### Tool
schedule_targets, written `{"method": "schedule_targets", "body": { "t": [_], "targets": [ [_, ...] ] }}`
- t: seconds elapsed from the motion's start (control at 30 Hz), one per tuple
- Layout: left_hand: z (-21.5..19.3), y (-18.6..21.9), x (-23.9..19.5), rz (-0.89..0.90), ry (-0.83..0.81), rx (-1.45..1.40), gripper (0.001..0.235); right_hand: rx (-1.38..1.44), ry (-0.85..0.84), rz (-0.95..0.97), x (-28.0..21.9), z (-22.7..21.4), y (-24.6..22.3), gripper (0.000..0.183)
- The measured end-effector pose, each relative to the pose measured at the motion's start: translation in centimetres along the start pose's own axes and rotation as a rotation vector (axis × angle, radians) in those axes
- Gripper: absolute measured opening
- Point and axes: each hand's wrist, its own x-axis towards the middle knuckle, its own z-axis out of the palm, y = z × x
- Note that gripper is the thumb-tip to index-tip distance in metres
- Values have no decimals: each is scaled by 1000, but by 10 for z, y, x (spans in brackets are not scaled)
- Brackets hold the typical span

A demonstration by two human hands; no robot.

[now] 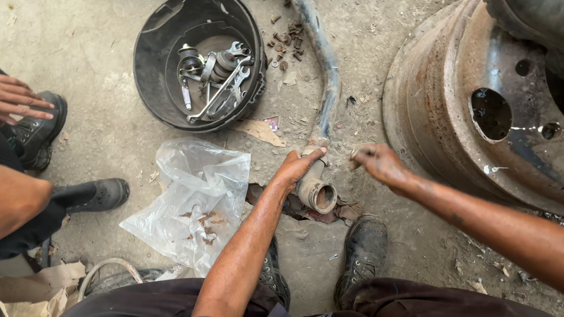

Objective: The person sits on the ground and uses a wrench to tighten a hose clamp on a curved metal pipe. They repeatedly adjust the clamp and reposition the pipe while working.

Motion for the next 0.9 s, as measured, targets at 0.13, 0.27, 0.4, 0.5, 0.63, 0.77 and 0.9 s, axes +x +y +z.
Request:
{"method": "schedule_targets", "body": {
  "t": [0.13, 0.27, 0.4, 0.5, 0.63, 0.77, 0.9],
  "targets": [
    [3, 3, 3, 24, -24, 51, 66, -163, 7, 117, -23, 11, -12, 22],
    [9, 4, 5, -9, 55, 145, 69, -207, 23, 53, -26, 18, -20, 31],
    [12, 3, 4, 42, 52, 137, 63, -205, 17, -15, -16, 20, -17, 35],
    [16, 2, 3, 25, 44, 97, 59, -274, -35, -77, -9, 20, -11, 40],
    [20, 1, -1, 123, -18, -51, 54, -354, -8, -158, -1, 19, -8, 40],
    [20, 1, -2, 53, -12, -62, 56, -454, -13, -210, 5, 16, -8, 41],
    [19, -1, -1, 35, -16, -67, 59, -596, -40, -278, 10, 11, -10, 39]
  ]
}}
